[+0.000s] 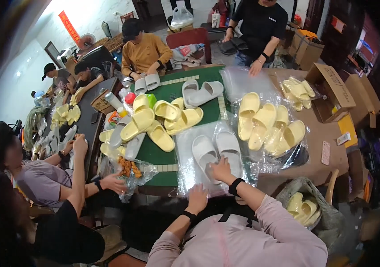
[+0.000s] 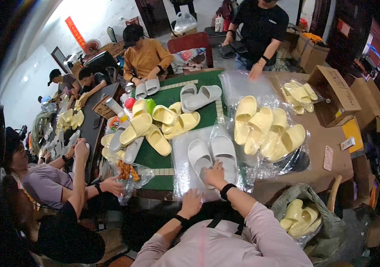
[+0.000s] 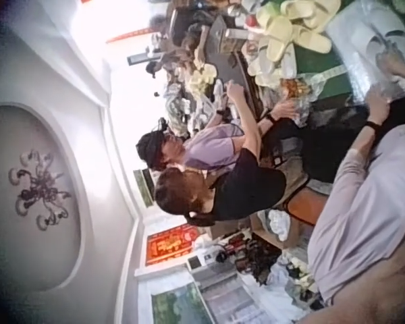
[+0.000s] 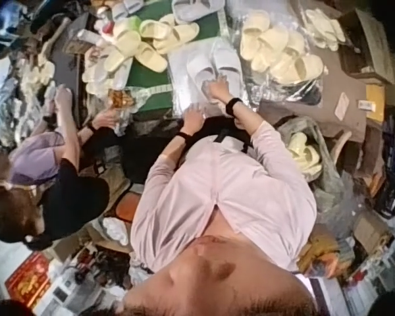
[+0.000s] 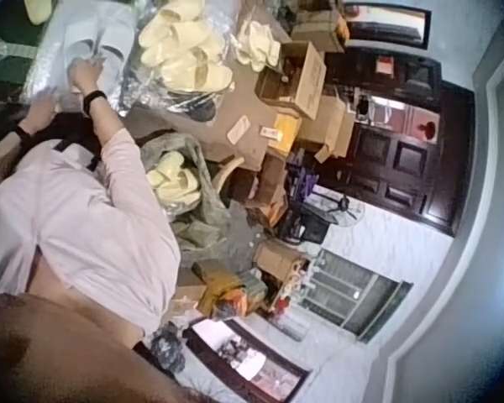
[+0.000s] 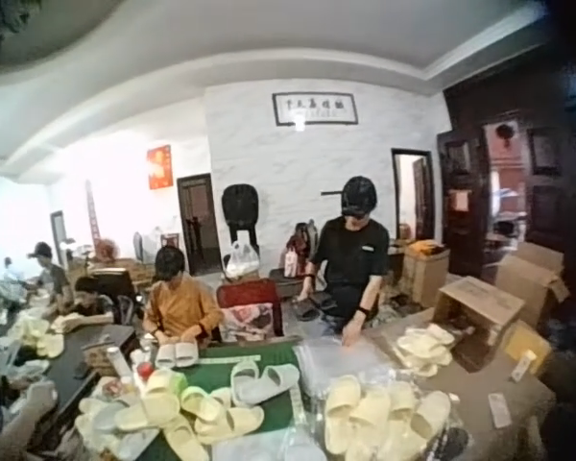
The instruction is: The recorder is seen putting shoes into plastic bags and placing them into a large sack.
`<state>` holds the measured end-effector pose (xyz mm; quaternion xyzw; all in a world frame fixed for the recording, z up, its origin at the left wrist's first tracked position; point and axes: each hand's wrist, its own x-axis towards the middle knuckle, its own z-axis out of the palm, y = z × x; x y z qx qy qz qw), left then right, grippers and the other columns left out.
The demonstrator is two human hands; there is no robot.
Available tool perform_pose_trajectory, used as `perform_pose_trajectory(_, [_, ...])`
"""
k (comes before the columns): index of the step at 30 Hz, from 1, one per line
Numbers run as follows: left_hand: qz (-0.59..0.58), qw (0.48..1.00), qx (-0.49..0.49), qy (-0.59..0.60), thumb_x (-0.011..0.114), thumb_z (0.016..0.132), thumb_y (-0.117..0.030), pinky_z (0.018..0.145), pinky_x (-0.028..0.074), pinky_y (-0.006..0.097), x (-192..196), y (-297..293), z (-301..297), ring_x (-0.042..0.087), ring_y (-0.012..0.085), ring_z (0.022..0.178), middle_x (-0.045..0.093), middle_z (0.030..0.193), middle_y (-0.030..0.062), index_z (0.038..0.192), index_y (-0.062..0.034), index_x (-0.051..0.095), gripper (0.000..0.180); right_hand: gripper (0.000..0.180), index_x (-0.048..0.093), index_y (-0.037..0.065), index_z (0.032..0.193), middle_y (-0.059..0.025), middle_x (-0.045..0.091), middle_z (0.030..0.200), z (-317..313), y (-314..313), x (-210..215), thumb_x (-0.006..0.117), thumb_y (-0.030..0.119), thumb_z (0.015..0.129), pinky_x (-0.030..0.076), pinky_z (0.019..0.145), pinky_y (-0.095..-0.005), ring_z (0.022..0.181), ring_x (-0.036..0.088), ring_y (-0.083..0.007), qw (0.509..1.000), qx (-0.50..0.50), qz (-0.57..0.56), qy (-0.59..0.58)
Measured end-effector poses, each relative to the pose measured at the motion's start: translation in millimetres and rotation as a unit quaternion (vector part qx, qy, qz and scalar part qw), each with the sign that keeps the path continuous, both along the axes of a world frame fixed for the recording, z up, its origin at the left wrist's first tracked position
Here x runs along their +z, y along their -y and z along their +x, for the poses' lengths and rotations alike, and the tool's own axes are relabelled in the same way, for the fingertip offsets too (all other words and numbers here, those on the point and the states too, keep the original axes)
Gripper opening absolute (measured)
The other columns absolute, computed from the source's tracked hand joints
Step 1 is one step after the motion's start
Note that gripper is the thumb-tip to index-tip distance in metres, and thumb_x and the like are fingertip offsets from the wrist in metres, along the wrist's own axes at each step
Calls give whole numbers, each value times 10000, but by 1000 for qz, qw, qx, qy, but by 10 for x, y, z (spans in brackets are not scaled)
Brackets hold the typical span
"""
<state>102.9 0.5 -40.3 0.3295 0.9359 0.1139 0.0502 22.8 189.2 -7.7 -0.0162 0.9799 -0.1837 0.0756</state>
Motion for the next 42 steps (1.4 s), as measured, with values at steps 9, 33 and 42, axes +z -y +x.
perform_pose_trajectory(9, [-103,982,-23,160,583,776,-221,1010,307,472,97,340,93,320,393,1245,304,1365,227,1291,-98,424,553,436,559,81,1099,-251,477,1183,-375,10,-251,544,326,738,261,984,-558,1185,359,-429,984,-158,-76,-15])
perform_pose_trajectory(33, [117,992,-32,44,557,776,-177,802,403,432,-159,239,-318,506,301,939,570,976,109,866,-96,608,131,280,589,15,1105,32,581,937,2224,-875,631,528,182,888,386,811,-223,884,495,-72,733,-85,-574,356])
perform_pose_trajectory(42, [165,984,16,66,654,692,-177,749,422,446,58,-25,-355,514,329,903,519,1109,152,994,-53,583,334,330,552,-27,1158,-4,582,1114,2327,-838,621,533,138,872,360,907,-214,1023,492,-73,648,-36,-669,363])
